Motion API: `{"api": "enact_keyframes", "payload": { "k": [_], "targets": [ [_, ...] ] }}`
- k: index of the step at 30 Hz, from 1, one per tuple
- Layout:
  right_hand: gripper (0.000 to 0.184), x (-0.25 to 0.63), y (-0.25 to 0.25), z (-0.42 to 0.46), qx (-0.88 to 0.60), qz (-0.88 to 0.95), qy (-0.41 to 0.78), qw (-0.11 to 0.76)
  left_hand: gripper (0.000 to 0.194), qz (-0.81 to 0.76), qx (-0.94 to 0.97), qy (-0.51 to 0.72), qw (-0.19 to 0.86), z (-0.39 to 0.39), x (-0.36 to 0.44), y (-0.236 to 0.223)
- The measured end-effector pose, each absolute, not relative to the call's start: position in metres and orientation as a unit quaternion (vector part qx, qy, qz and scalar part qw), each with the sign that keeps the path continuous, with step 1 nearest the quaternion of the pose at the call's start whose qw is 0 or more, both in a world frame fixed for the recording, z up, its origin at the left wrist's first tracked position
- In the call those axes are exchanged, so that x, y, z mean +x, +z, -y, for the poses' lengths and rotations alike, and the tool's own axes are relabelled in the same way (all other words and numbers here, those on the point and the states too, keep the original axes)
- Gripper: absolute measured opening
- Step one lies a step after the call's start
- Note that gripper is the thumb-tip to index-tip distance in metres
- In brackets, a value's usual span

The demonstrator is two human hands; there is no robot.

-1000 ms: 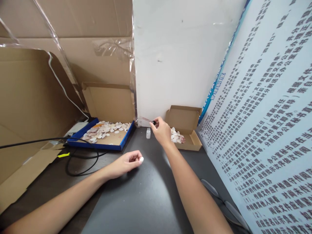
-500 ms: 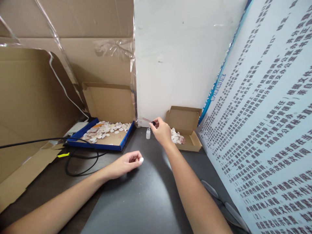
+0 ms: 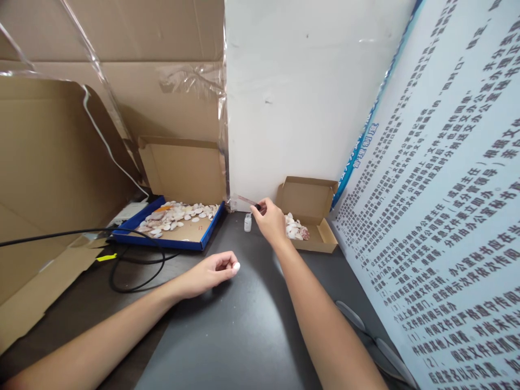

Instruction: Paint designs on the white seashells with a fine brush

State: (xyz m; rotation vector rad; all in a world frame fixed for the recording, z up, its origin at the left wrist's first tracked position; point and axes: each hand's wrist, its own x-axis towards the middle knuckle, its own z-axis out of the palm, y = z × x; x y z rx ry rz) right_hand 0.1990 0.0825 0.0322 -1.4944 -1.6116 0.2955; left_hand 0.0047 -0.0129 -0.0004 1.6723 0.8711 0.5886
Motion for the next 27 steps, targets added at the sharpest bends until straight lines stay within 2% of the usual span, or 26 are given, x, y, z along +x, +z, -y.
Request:
{"api": "enact_keyframes", "payload": {
  "k": [11,27],
  "targets": [
    [0.048,0.202,0.034,-0.086,-0.605,0.608,0.158,0.489,0.035,-0.363,0.706,0.249,0.555,0.011,0.004,-0.003],
    [0.052,0.209,0.038,-0.089,-0.613,0.596,0.158,0.494,0.038,-0.367,0.709,0.246,0.55,0.012,0.004,-0.002]
  ]
}}
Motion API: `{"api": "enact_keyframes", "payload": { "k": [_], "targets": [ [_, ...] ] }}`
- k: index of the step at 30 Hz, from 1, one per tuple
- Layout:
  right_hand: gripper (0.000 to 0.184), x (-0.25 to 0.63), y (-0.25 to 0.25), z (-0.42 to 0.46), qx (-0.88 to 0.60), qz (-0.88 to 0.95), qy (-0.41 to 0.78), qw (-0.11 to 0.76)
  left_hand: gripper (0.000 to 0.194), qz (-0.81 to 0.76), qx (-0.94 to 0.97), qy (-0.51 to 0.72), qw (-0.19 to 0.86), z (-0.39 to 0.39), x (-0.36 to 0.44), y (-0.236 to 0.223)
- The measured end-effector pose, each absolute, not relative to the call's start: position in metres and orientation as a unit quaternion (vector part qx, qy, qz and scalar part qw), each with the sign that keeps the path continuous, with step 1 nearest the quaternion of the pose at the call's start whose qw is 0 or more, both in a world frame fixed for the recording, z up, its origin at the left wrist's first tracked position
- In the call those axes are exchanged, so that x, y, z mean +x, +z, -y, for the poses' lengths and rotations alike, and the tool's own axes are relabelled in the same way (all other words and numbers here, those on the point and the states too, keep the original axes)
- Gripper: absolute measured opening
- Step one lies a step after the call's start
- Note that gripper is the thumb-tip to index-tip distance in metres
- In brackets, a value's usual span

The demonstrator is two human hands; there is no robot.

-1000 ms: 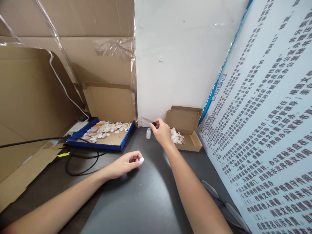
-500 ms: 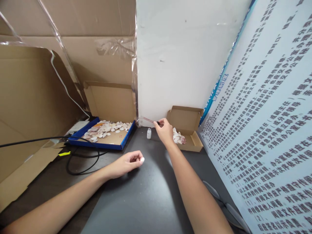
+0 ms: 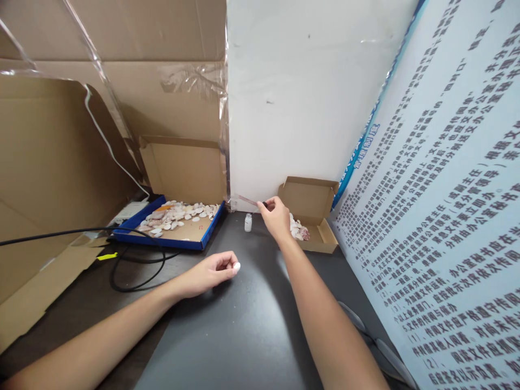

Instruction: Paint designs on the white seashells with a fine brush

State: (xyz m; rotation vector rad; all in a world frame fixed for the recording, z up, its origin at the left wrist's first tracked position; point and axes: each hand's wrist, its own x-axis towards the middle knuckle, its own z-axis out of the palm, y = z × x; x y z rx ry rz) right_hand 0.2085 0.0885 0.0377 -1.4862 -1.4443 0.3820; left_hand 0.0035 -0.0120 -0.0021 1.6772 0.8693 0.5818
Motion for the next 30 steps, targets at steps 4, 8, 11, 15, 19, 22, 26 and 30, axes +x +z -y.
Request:
{"api": "enact_keyframes", "payload": {
  "k": [4,8,11,15,19,22,26,30],
  "targets": [
    [0.051,0.206,0.037,-0.088,-0.611,0.603,0.161,0.487,0.038,-0.368,0.708,0.245,0.551,0.011,0.003,-0.003],
    [0.048,0.209,0.041,-0.086,-0.613,0.602,0.161,0.486,0.037,-0.366,0.707,0.246,0.553,0.012,0.004,-0.002],
    [0.049,0.211,0.049,-0.084,-0.61,0.603,0.159,0.489,0.037,-0.369,0.707,0.249,0.549,0.014,0.004,0.001],
    [0.054,0.211,0.057,-0.078,-0.599,0.582,0.168,0.524,0.038,-0.37,0.705,0.264,0.545,0.014,0.004,0.002],
    [0.064,0.205,0.056,-0.062,-0.553,0.548,0.286,0.559,0.039,-0.373,0.682,0.298,0.554,0.01,0.003,-0.001],
    [0.07,0.198,0.049,-0.037,-0.547,0.546,0.334,0.539,0.041,-0.365,0.647,0.337,0.579,0.009,0.003,0.0],
    [0.072,0.185,0.035,0.005,-0.537,0.518,0.427,0.511,0.037,-0.321,0.6,0.374,0.63,0.016,0.004,0.008],
    [0.066,0.173,0.017,0.033,-0.523,0.479,0.476,0.52,0.03,-0.254,0.558,0.374,0.696,0.022,0.005,0.012]
  ]
}}
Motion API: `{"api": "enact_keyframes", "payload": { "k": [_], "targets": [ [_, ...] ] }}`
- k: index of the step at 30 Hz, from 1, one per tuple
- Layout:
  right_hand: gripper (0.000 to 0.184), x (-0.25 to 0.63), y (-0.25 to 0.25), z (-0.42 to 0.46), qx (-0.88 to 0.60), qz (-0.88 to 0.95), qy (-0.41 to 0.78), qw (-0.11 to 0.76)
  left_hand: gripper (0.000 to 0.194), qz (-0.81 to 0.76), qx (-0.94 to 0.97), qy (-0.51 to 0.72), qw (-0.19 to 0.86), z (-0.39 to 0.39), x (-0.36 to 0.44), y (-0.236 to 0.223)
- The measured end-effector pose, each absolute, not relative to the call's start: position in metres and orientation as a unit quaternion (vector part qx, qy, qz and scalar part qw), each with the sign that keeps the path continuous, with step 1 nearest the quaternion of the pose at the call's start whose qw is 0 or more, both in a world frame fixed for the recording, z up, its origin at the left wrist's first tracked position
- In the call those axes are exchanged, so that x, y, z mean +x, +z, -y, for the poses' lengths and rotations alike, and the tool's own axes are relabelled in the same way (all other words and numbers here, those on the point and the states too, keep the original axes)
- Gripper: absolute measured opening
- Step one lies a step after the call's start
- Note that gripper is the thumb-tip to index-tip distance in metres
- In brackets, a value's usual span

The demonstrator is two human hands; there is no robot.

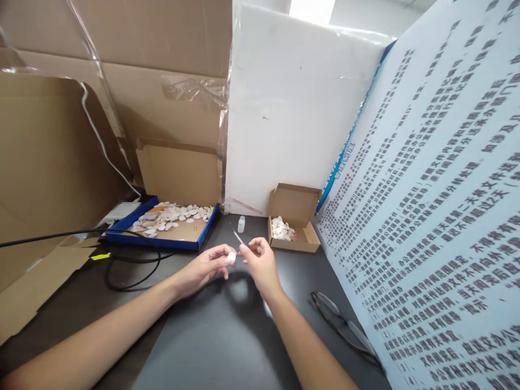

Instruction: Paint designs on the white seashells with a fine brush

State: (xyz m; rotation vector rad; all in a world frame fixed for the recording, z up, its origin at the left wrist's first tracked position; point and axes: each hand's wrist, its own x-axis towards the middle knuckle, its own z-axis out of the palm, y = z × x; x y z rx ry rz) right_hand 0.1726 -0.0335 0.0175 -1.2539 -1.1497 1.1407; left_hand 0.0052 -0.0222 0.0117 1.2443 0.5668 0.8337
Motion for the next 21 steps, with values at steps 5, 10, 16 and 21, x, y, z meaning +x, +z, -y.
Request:
{"api": "enact_keyframes", "payload": {
  "k": [5,10,16,21],
  "targets": [
    [0.056,0.167,0.002,0.043,-0.531,0.527,0.409,0.522,0.026,-0.232,0.536,0.343,0.736,0.023,0.004,0.011],
    [0.042,0.167,0.001,0.049,-0.578,0.587,0.304,0.478,0.026,-0.239,0.564,0.321,0.723,0.025,0.003,0.012],
    [0.023,0.167,-0.001,0.051,-0.569,0.661,0.166,0.459,0.025,-0.239,0.596,0.31,0.701,0.027,0.005,0.012],
    [0.021,0.165,-0.008,0.05,-0.543,0.696,0.097,0.461,0.025,-0.229,0.613,0.314,0.688,0.028,0.006,0.016]
  ]
}}
